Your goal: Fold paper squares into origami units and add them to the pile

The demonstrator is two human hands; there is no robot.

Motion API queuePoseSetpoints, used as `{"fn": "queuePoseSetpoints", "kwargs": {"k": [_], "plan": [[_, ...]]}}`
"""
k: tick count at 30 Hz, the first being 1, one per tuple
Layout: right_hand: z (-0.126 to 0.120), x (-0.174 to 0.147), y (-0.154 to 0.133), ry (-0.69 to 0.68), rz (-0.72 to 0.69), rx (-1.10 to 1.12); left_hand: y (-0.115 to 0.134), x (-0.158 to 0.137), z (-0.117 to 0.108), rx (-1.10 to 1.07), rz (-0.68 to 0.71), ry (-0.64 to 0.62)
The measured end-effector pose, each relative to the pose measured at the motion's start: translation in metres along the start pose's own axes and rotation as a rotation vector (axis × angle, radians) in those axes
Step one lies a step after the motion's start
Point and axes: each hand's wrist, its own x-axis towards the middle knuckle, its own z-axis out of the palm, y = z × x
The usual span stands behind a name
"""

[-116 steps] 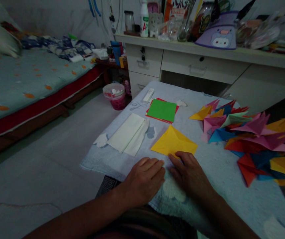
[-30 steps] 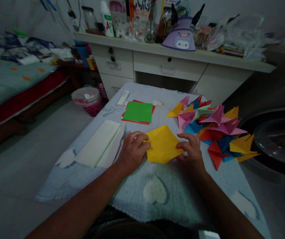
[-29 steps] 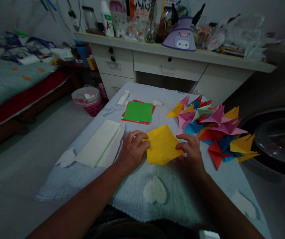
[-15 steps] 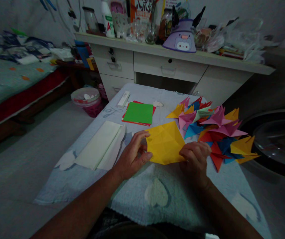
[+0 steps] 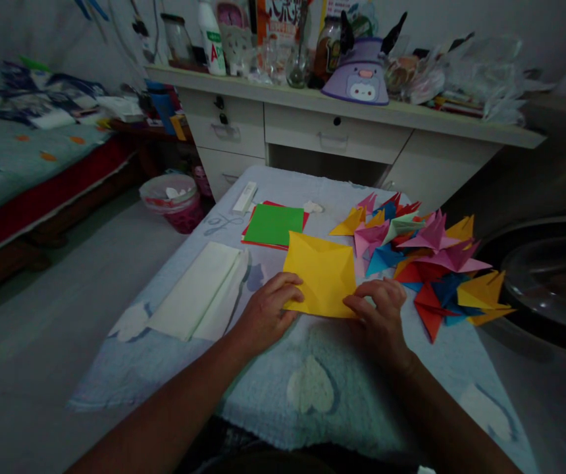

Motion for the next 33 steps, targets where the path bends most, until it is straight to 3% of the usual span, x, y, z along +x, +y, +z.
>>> {"fn": "queuePoseSetpoints", "kwargs": {"k": [6, 12, 22, 33], "plan": [[0.002, -0.001, 0.001, -0.104, -0.026, 0.071, 0.003, 0.003, -0.008, -0.092, 0.003, -0.024], [0.002, 0.000, 0.004, -0.119, -0.045, 0.138, -0.001, 0.003, -0.009, -0.050, 0.003, -0.073], [0.007, 0.002, 0.004, -0.340, 0.097, 0.250, -0.007, 0.001, -0.005, 0.255, -0.051, -0.168], [0.007, -0.004, 0.018, -0.379, 0.173, 0.262, -0.009, 0.000, -0.006, 0.281, -0.086, -0.175]]}}
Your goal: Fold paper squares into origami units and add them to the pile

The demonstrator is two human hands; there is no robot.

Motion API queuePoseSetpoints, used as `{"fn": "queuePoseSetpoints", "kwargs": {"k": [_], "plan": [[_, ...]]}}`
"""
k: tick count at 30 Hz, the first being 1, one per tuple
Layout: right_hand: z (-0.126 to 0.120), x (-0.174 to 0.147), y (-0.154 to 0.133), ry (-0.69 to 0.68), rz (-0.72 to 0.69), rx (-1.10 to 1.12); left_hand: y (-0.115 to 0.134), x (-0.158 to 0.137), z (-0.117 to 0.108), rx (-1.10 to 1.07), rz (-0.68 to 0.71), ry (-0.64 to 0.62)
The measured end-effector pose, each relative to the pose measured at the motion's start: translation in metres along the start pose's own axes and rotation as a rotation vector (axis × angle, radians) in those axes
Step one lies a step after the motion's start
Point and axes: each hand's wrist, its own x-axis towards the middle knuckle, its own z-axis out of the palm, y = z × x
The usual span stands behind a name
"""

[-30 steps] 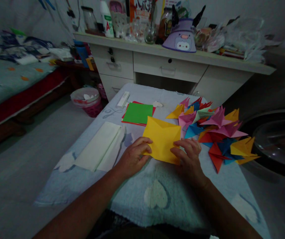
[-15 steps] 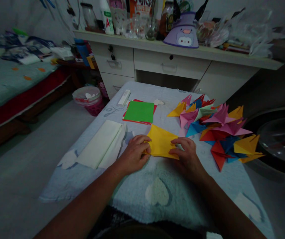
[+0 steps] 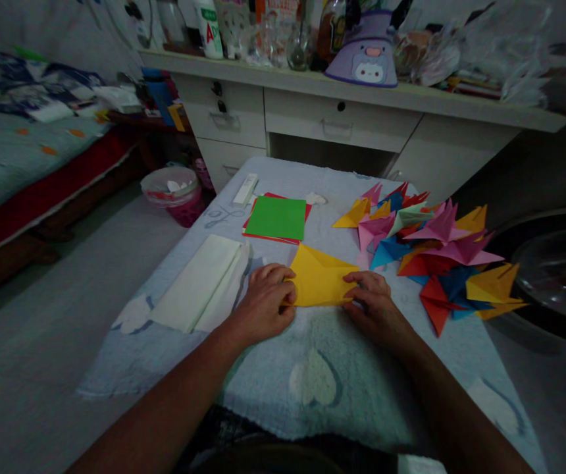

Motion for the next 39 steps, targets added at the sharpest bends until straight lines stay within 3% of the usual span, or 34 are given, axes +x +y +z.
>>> {"fn": "queuePoseSetpoints", "kwargs": {"k": [8, 15, 21, 31, 39], "plan": [[0.000, 0.000, -0.002, -0.021, 0.011, 0.006, -0.002, -0.001, -0.001, -0.010, -0.001, 0.018], [0.007, 0.002, -0.007, 0.066, -0.112, 0.009, -0.001, -0.005, -0.002, 0.044, 0.048, 0.045], [0.011, 0.003, -0.006, 0.047, -0.148, 0.004, 0.005, -0.012, -0.005, 0.151, 0.083, 0.111], [0.002, 0.004, -0.013, -0.080, 0.009, 0.116, 0.000, -0.021, -0.004, 0.044, -0.055, 0.037], [0.009, 0.006, -0.010, -0.036, 0.139, 0.036, 0.002, -0.018, 0.003, 0.052, -0.117, 0.055]]}}
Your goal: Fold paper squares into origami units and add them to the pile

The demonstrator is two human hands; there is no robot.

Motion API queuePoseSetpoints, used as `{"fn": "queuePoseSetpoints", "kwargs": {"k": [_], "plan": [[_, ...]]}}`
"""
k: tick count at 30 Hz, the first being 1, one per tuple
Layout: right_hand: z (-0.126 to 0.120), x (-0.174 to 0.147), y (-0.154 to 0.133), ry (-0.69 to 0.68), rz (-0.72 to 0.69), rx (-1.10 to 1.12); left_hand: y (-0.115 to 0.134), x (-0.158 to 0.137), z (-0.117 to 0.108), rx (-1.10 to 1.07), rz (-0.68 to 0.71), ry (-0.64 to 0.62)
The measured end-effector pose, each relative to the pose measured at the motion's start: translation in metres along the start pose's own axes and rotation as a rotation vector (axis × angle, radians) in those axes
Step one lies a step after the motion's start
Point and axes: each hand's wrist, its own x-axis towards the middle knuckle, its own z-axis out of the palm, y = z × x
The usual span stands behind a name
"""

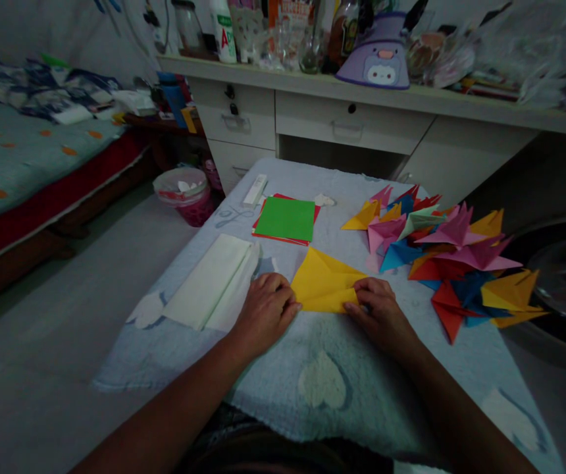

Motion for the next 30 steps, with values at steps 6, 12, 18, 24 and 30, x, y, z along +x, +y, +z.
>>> {"fn": "queuePoseSetpoints", "kwargs": {"k": [6, 12, 18, 24, 30], "plan": [[0.003, 0.001, 0.000, 0.035, 0.054, -0.012, 0.000, -0.001, 0.002, 0.040, 0.004, 0.008], [0.000, 0.000, -0.003, 0.002, 0.062, -0.021, 0.001, 0.000, 0.002, 0.065, 0.027, 0.011], [-0.003, 0.000, -0.003, -0.036, 0.059, -0.001, 0.005, -0.002, 0.000, 0.016, 0.069, 0.053], [-0.003, -0.001, -0.003, -0.037, 0.075, -0.003, 0.012, 0.002, 0.006, -0.042, 0.062, 0.060], [0.001, 0.000, -0.004, -0.008, 0.092, -0.013, 0.013, 0.004, 0.011, -0.009, 0.032, 0.051]]}}
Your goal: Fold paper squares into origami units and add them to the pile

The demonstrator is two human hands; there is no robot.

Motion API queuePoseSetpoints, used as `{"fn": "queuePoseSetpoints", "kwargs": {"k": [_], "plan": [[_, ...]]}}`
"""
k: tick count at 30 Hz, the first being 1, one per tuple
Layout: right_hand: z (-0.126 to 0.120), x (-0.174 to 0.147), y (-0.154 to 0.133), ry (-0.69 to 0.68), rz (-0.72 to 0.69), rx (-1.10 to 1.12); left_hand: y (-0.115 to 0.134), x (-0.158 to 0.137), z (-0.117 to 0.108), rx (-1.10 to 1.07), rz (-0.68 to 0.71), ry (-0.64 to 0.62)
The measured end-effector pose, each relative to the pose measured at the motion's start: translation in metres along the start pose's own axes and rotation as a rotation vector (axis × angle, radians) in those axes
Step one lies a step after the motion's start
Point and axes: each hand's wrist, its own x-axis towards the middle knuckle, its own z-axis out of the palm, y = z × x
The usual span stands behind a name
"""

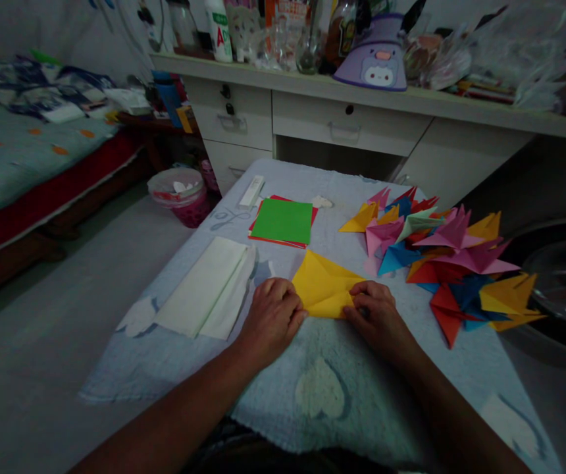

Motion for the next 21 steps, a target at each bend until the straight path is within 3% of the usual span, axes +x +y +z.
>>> {"fn": "queuePoseSetpoints", "kwargs": {"k": [11, 21], "plan": [[0.0082, 0.0039, -0.0002, 0.114, 0.064, -0.033, 0.0031, 0.0008, 0.0020, 0.159, -0.057, -0.041], [0.0091, 0.0055, -0.0011, 0.112, 0.080, -0.066, 0.0059, 0.0031, 0.0001, 0.186, -0.088, -0.066]]}}
